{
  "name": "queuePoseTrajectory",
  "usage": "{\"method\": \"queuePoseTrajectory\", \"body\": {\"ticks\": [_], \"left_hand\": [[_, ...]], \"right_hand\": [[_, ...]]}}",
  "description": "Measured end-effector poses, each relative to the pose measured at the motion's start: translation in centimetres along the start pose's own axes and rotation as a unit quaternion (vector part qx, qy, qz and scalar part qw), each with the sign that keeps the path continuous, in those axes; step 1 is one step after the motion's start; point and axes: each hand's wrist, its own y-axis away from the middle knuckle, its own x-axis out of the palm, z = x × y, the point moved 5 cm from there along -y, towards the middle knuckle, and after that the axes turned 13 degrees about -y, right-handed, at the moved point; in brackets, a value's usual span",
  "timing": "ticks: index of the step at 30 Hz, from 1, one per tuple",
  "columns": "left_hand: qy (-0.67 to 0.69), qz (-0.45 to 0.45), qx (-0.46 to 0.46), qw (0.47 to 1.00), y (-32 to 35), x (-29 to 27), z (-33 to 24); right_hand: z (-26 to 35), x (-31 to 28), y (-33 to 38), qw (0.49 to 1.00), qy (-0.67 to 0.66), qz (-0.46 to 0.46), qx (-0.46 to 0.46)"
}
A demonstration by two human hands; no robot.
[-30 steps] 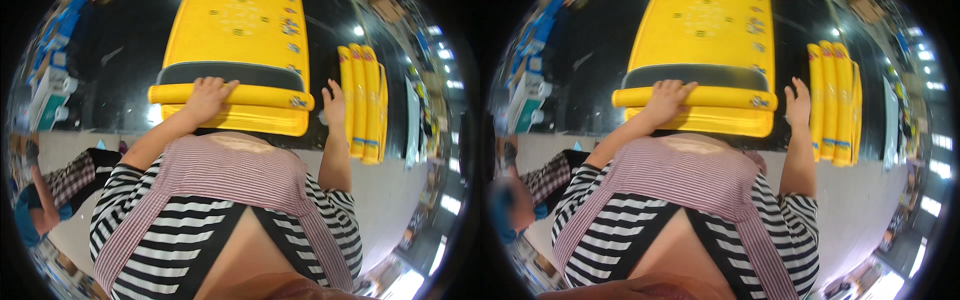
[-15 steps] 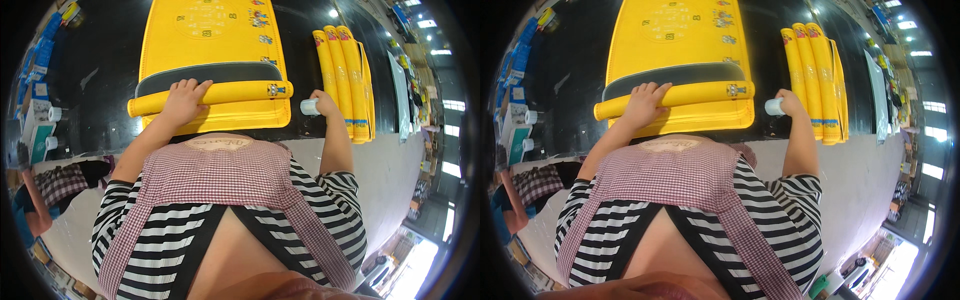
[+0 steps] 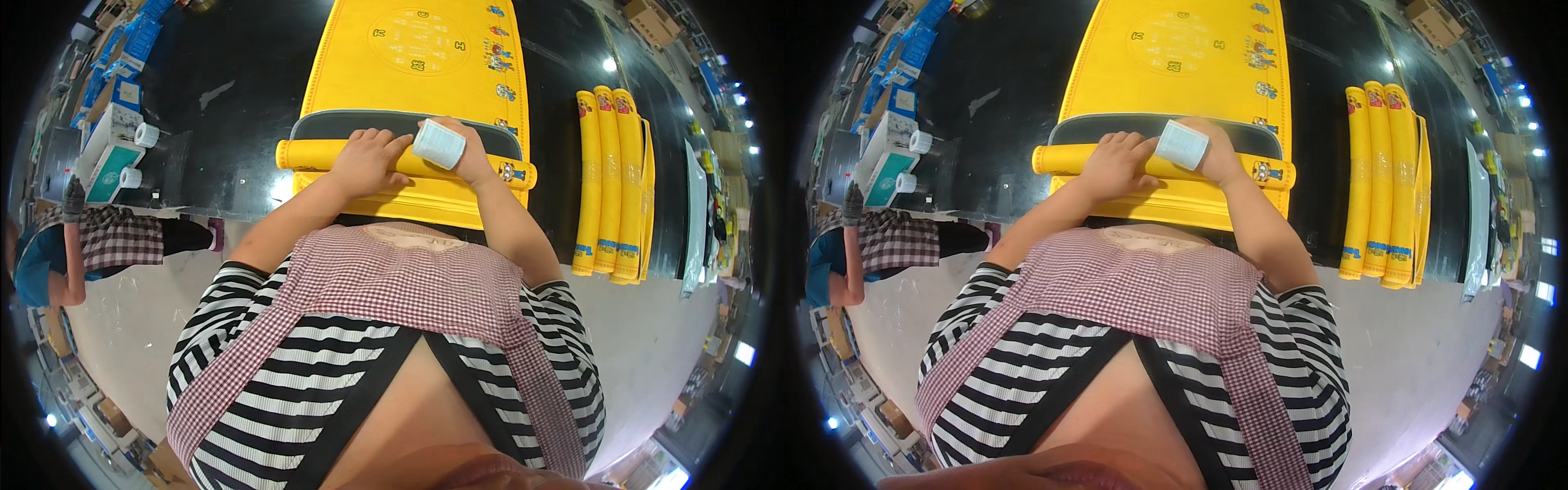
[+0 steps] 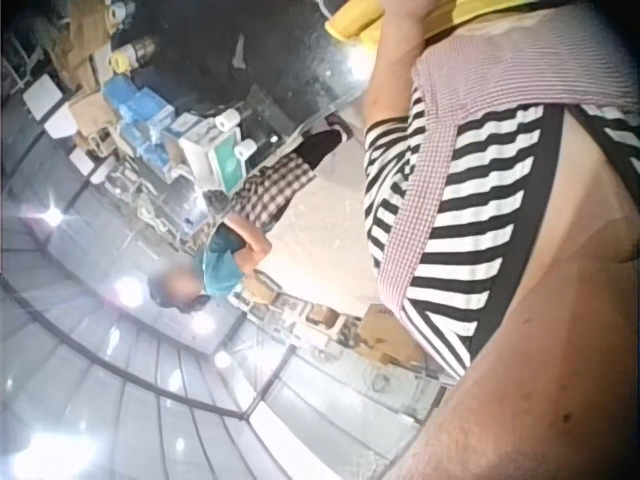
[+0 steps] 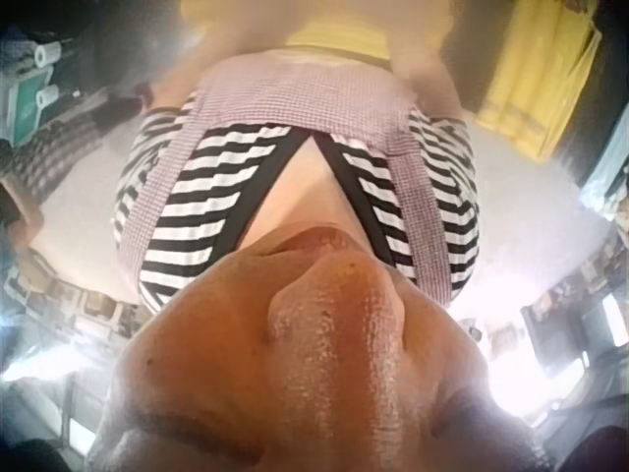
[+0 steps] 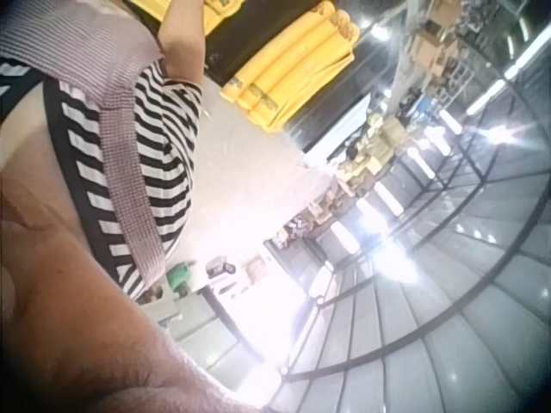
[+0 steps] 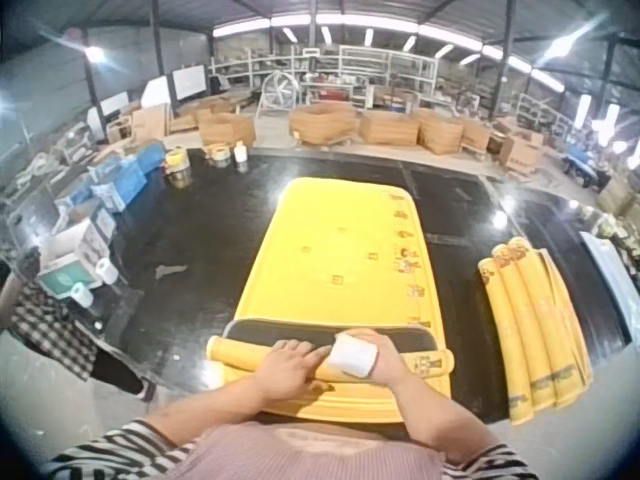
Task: The person rolls a yellow mat with a black center on a table, secures it with tape, and stacks it with other rolled mats. They repeat this process for multiple mats, handling each one individually.
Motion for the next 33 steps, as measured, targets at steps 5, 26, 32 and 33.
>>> {"method": "queuePoseTrajectory", "body": {"ticks": [5,26,32,33], "left_hand": [[0.151,-0.167,-0.018,0.974,0.4,-1.7,0.7],[0.189,0.125,-0.14,0.964,-6.4,3.9,2.8],[0.092,0.14,-0.193,0.967,-5.9,3.1,4.5],[0.077,0.093,-0.208,0.971,-5.1,2.6,5.3]], "right_hand": [[-1.5,0.1,-0.9,0.998,0.056,0.014,-0.011],[2.0,4.0,6.3,0.981,0.175,0.009,-0.082],[0.8,3.7,5.4,0.965,0.258,0.046,0.011],[0.5,3.7,4.9,0.961,0.272,0.055,0.019]]}}
